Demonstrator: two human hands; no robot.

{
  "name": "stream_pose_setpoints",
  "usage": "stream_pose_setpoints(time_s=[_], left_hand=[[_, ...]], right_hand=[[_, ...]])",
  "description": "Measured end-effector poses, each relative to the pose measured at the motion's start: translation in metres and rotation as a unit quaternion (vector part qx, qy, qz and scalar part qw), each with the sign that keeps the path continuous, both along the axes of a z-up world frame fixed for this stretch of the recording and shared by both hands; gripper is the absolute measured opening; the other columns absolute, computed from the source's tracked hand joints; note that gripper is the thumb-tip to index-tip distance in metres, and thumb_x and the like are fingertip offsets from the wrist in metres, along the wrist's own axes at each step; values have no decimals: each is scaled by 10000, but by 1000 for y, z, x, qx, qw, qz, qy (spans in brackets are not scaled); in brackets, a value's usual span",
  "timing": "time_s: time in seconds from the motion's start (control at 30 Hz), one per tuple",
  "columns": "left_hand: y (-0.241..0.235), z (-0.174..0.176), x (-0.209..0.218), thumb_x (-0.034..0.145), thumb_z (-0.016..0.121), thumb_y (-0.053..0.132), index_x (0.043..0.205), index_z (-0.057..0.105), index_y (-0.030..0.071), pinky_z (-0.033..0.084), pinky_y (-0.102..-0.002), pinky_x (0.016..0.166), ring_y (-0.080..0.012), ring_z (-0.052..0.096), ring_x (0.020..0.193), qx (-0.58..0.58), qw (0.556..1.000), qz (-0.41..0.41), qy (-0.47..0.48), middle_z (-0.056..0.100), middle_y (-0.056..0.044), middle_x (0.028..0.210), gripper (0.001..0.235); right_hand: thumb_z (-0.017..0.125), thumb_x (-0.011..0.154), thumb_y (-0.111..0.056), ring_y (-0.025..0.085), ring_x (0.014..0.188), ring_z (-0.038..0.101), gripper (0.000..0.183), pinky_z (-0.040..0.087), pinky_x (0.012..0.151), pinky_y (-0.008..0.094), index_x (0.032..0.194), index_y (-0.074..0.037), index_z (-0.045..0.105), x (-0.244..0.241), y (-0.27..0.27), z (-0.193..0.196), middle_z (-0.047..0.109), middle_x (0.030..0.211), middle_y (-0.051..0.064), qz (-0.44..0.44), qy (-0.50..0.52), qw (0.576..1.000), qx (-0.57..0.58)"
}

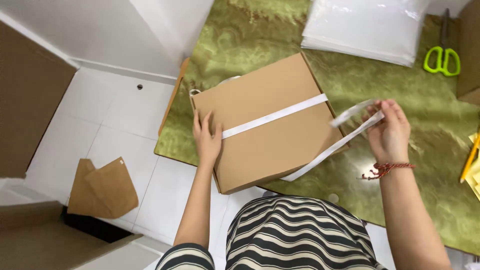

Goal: The person unpacks a cardboard box, removes bubble wrap, and takes out a folded gray garment. They place the garment on a hanger and hang it on a clothing rack. The person then closes the box, ties it with a ribbon, and later opens another box to remove a purple garment.

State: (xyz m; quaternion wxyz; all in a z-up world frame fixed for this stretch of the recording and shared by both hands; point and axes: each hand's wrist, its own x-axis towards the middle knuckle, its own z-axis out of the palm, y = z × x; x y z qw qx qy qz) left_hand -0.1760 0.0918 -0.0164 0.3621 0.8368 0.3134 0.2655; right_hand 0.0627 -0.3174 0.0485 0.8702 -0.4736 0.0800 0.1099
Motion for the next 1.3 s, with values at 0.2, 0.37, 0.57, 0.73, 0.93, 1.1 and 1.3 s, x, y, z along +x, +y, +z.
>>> stream_pose_setpoints(time_s=[0.2, 0.37, 0.57, 0.73, 0.93, 1.1, 1.3], left_hand=[[-45, 1, -8, 1023, 649, 252, 1377, 661, 202, 309, -581, 1223, -444, 233, 1583, 17, 999, 18, 41, 324, -74, 1727, 358], [-69, -23, 24, 1032, 692, 260, 1397, 654, 217, 340, -636, 1204, -502, 253, 1554, 79, 995, 43, 37, 341, -117, 1692, 370], [-93, -22, 47, 985, 751, 350, 1386, 662, 270, 360, -661, 1195, -483, 217, 1585, 174, 981, 49, 71, 379, -118, 1652, 418], [-94, -23, 53, 985, 753, 413, 1373, 669, 246, 394, -699, 1161, -446, 333, 1556, 177, 983, 10, 51, 483, -83, 1611, 430], [-97, -15, 51, 959, 765, 495, 1374, 658, 236, 388, -704, 1177, -401, 335, 1572, 151, 987, 0, 49, 502, -16, 1631, 501], [-101, -15, 47, 945, 828, 313, 1468, 571, 186, 350, -680, 1224, -449, 293, 1570, 32, 998, 46, -27, 280, -110, 1744, 596], [-131, -31, 30, 915, 880, 301, 1730, 146, 346, 107, -625, 1309, -427, 66, 1632, -258, 950, 150, -92, -4, -204, 1729, 1097]], right_hand=[[740, 1021, -220, 5, 889, 563, 293, 486, 765, 228, 1296, -317, 713, 8, -53, 15, 646, 1303, -110, -9, 89, 937, -337], [747, 1018, -270, 258, 1063, 126, 653, 249, 958, 334, 1617, -175, 506, -26, -58, -41, 246, 1598, 207, -13, 57, 904, -424], [699, 1098, -241, 546, 1546, 326, 853, 375, 1209, 641, 1673, 28, 129, -80, 3, -14, 47, 1679, 406, 3, 106, 976, -190], [603, 1043, -640, 450, 1603, 270, 1022, 343, 1216, 692, 1690, -83, 40, -72, 4, -62, 151, 1710, 211, 101, 308, 946, 2], [497, 847, -934, 204, 1317, 350, 969, 308, 1084, 432, 1429, -168, 377, -55, 26, -59, 330, 1219, -2, 186, 350, 918, -18], [636, 853, -871, 184, 1161, 446, 798, 373, 979, 388, 1248, -206, 441, -66, 48, -35, 385, 1122, -35, 215, 317, 917, -113], [784, 850, -785, 224, 1055, 540, 699, 433, 902, 413, 1128, -203, 516, -56, 41, -92, 443, 1045, -38, 206, 312, 918, -132]])
